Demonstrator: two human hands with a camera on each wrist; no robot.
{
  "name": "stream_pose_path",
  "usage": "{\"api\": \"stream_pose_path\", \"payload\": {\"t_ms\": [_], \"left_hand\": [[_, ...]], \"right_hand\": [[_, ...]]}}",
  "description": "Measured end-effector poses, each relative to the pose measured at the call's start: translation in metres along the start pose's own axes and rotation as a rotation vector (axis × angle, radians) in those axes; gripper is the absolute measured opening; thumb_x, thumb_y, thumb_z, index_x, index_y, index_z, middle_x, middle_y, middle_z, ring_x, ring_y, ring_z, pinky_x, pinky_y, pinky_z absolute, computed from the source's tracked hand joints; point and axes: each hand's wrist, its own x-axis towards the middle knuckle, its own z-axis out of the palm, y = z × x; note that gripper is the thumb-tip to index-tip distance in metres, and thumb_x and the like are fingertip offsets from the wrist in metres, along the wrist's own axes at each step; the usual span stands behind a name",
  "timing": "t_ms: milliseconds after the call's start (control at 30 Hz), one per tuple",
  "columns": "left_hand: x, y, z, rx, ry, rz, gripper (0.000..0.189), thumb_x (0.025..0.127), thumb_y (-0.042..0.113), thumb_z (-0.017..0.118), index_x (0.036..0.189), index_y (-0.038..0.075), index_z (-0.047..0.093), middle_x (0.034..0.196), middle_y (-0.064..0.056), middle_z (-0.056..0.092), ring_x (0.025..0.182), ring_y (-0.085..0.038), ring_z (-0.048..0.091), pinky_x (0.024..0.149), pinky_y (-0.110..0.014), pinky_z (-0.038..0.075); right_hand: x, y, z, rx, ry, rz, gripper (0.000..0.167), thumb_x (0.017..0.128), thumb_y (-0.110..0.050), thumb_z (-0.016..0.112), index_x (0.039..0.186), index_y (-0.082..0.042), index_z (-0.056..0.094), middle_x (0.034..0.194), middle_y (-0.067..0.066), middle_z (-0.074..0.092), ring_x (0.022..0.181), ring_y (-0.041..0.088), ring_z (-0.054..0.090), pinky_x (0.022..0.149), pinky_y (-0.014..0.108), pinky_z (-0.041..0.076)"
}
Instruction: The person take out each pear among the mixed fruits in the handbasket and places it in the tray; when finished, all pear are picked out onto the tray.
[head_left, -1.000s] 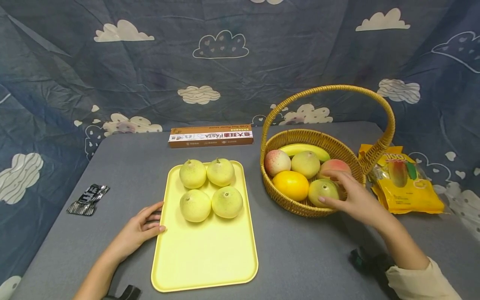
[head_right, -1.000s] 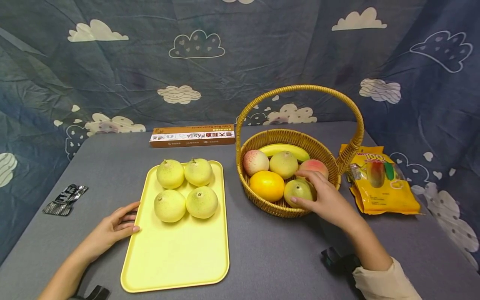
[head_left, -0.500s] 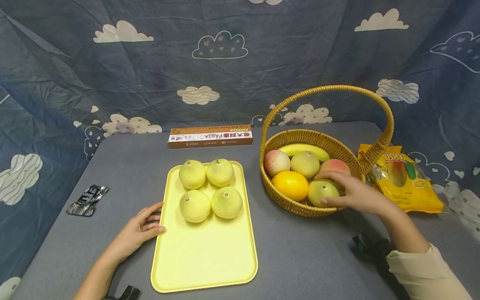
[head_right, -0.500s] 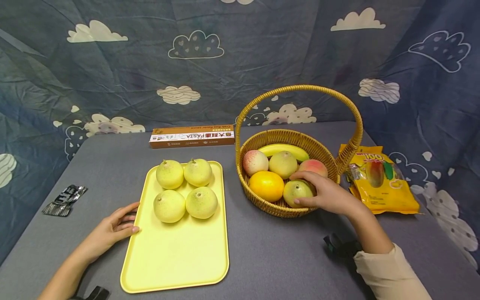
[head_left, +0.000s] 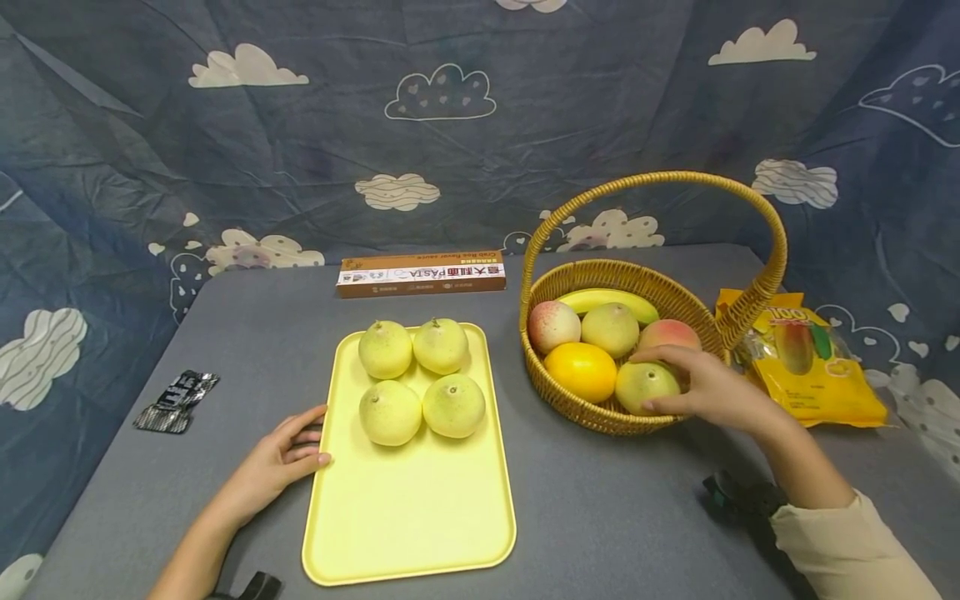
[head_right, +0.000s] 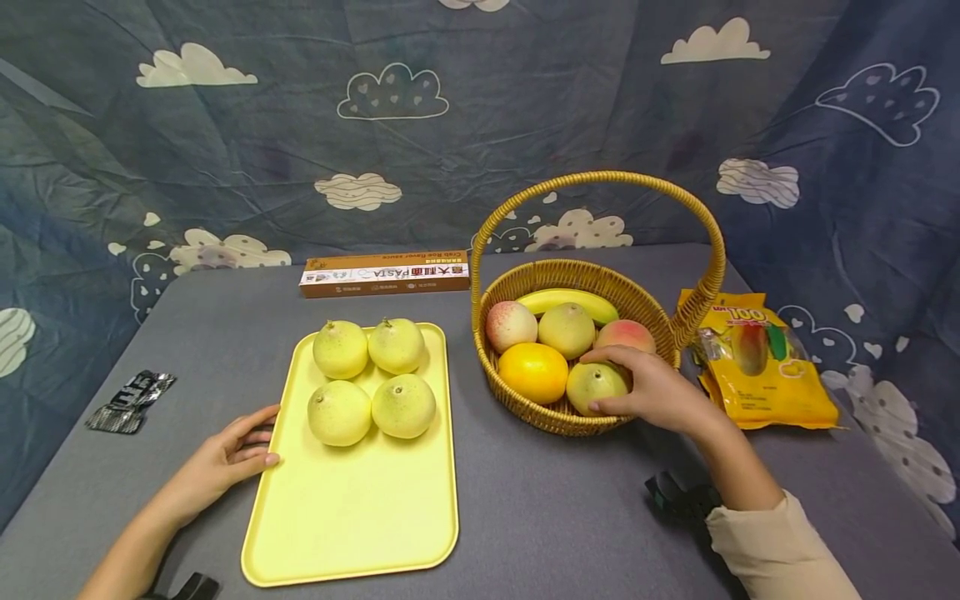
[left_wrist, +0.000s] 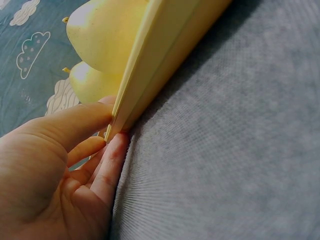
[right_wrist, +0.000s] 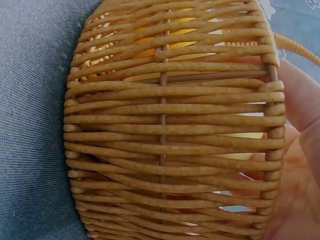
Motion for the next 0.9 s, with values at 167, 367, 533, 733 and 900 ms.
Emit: {"api": "stream_pose_path", "payload": {"t_ms": [167,367,533,733,900], "left_hand": [[0.001,0.000,0.000,-0.001,-0.001,-0.005,0.068,0.081,0.012,0.067,0.138,0.003,0.032,0.123,-0.020,0.037,0.101,-0.010,0.049,0.083,-0.021,0.047],[0.000,0.000,0.000,0.001,0.001,-0.001,0.067,0.081,0.011,0.067,0.138,0.003,0.033,0.123,-0.020,0.038,0.101,-0.009,0.049,0.082,-0.020,0.048],[0.000,-0.001,0.000,0.001,0.006,0.005,0.066,0.081,0.009,0.067,0.138,0.001,0.033,0.122,-0.021,0.038,0.100,-0.008,0.049,0.082,-0.020,0.048],[0.000,0.000,0.000,0.002,0.006,0.005,0.067,0.081,0.009,0.067,0.138,0.000,0.033,0.122,-0.021,0.038,0.099,-0.008,0.050,0.082,-0.020,0.048],[0.001,0.000,0.000,0.002,0.007,0.002,0.067,0.081,0.008,0.067,0.138,0.000,0.032,0.123,-0.021,0.038,0.099,-0.007,0.050,0.081,-0.020,0.048]], "right_hand": [[-0.004,-0.003,-0.003,0.013,0.070,0.063,0.051,0.071,-0.022,0.078,0.117,-0.012,0.058,0.113,0.004,0.057,0.098,0.004,0.047,0.076,0.020,0.043],[-0.004,-0.019,-0.008,0.173,0.163,0.066,0.055,0.069,-0.007,0.078,0.119,-0.008,0.055,0.118,0.006,0.052,0.096,0.006,0.051,0.069,0.018,0.049],[-0.003,-0.047,-0.009,0.231,0.205,-0.019,0.059,0.067,0.002,0.077,0.120,-0.008,0.055,0.119,0.003,0.049,0.096,0.009,0.051,0.067,0.018,0.051],[0.004,-0.085,0.012,0.262,0.182,-0.190,0.062,0.061,0.000,0.081,0.118,-0.007,0.058,0.115,0.003,0.056,0.104,0.010,0.048,0.076,0.019,0.048],[0.014,-0.113,0.049,0.382,0.030,-0.195,0.055,0.067,-0.015,0.081,0.117,-0.014,0.058,0.116,-0.001,0.056,0.105,0.014,0.049,0.077,0.029,0.049]]}}
